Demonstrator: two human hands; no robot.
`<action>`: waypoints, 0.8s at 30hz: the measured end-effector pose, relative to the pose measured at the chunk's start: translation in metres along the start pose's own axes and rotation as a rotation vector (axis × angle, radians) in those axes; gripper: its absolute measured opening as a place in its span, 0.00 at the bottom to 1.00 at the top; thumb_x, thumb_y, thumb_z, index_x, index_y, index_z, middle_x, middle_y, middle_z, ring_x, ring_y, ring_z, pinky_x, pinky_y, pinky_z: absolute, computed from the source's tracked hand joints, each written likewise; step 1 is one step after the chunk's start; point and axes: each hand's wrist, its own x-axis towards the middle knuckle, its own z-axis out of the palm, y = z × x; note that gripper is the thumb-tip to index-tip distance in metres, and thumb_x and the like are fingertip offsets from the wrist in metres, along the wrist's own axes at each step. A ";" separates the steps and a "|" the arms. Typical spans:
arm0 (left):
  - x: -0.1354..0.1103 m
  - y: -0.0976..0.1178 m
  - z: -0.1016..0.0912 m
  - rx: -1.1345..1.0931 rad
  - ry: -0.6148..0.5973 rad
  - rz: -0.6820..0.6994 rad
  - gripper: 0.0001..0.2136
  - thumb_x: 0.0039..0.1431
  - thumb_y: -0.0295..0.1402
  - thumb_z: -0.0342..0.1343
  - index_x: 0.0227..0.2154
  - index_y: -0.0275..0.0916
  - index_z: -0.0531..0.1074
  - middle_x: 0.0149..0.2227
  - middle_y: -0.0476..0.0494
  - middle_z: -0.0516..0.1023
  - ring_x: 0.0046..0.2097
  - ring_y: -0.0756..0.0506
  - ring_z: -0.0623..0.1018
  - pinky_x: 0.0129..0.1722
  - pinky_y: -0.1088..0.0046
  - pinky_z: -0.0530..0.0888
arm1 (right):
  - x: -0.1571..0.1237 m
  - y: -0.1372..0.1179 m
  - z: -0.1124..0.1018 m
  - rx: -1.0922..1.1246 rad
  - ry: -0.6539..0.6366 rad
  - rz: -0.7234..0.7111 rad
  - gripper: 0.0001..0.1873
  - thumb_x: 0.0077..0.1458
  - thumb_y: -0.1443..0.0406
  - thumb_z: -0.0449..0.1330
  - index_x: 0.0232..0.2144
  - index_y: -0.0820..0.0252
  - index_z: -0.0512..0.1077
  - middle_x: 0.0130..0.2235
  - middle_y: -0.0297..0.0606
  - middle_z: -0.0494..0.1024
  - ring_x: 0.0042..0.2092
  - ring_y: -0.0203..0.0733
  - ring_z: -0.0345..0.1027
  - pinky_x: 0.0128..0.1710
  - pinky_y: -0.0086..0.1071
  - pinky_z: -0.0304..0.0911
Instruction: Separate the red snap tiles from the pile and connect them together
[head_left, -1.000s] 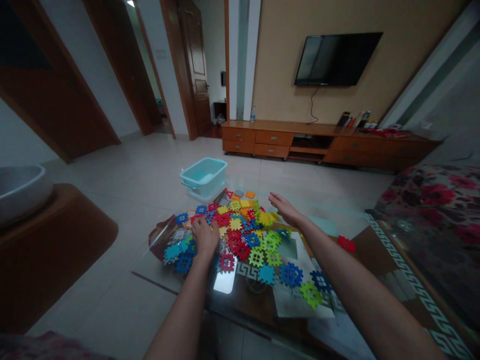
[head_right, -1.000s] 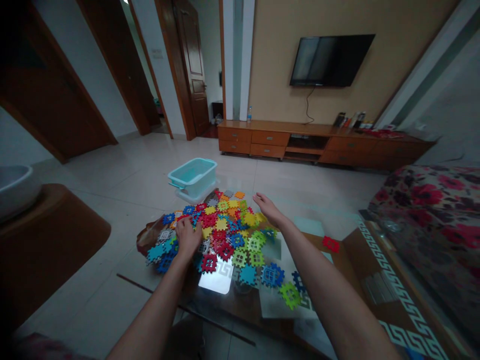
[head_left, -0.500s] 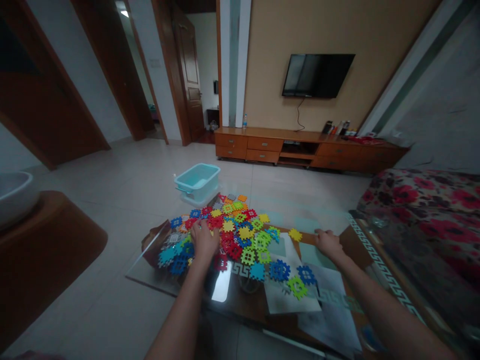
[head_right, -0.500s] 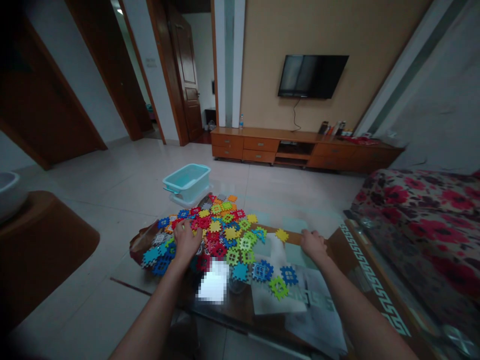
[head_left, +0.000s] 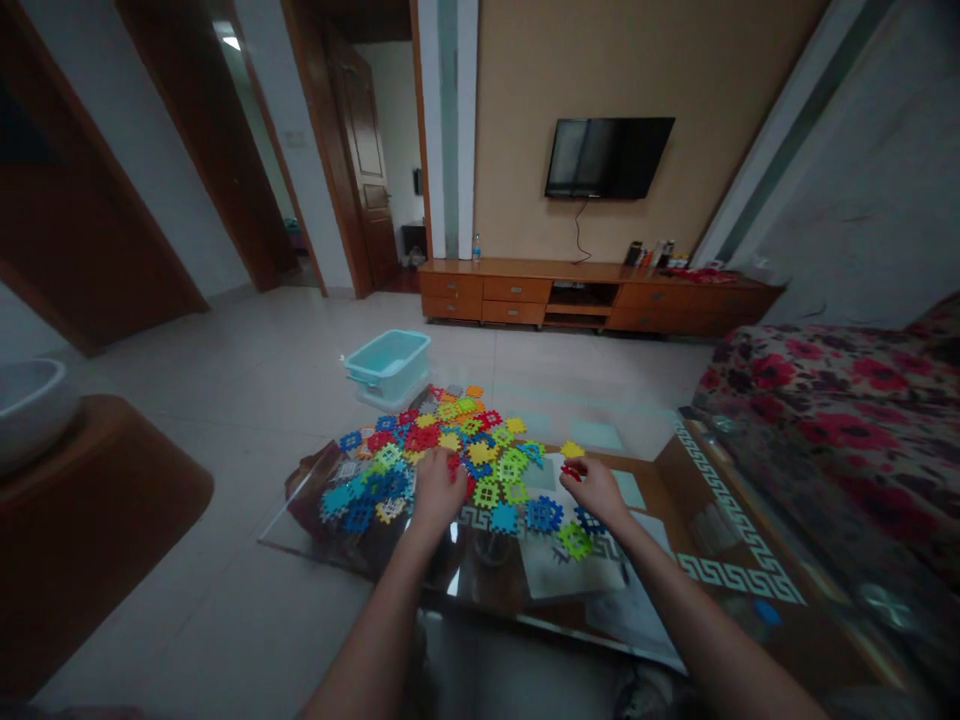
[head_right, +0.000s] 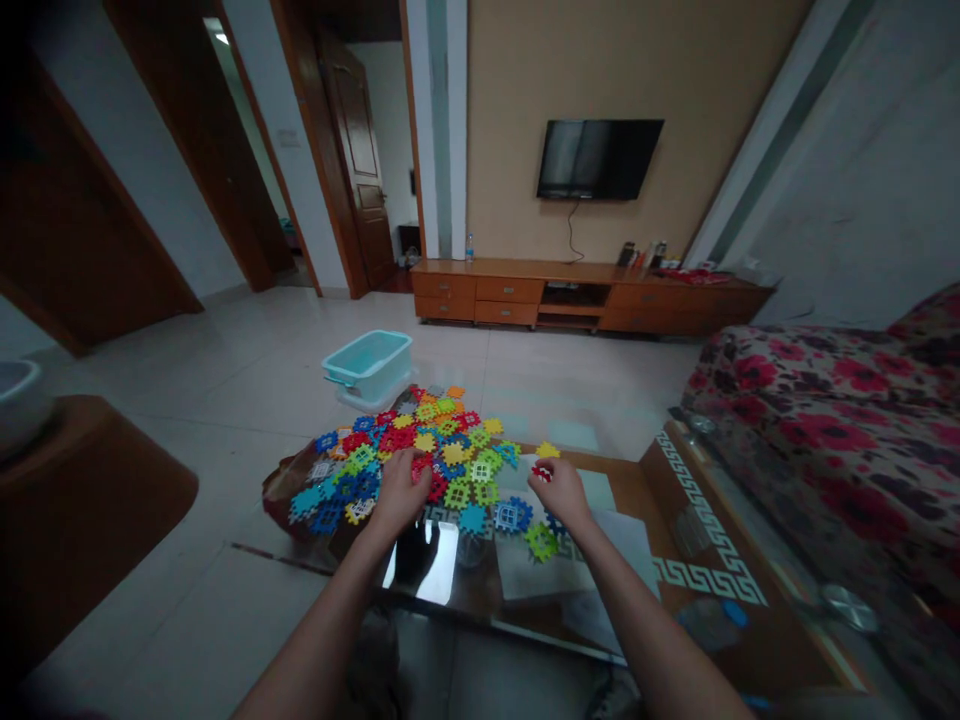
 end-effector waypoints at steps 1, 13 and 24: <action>-0.002 0.004 0.002 0.001 -0.024 0.003 0.09 0.58 0.29 0.51 0.42 0.37 0.71 0.43 0.38 0.73 0.50 0.40 0.72 0.54 0.61 0.68 | -0.008 -0.004 0.004 0.022 0.005 -0.001 0.17 0.51 0.62 0.60 0.41 0.64 0.77 0.42 0.47 0.81 0.44 0.50 0.75 0.48 0.40 0.67; -0.014 0.007 0.014 0.178 -0.336 0.058 0.12 0.59 0.31 0.51 0.46 0.37 0.69 0.46 0.36 0.72 0.51 0.39 0.71 0.53 0.63 0.66 | -0.044 0.012 -0.023 -0.157 -0.184 0.089 0.42 0.40 0.50 0.69 0.57 0.56 0.68 0.56 0.53 0.68 0.57 0.63 0.63 0.53 0.54 0.59; -0.014 0.021 0.035 0.343 -0.443 0.154 0.23 0.55 0.32 0.57 0.55 0.42 0.65 0.53 0.35 0.69 0.54 0.35 0.69 0.54 0.60 0.66 | -0.049 -0.013 0.021 -0.183 -0.181 -0.024 0.36 0.41 0.57 0.70 0.54 0.59 0.70 0.55 0.51 0.66 0.57 0.58 0.61 0.57 0.43 0.57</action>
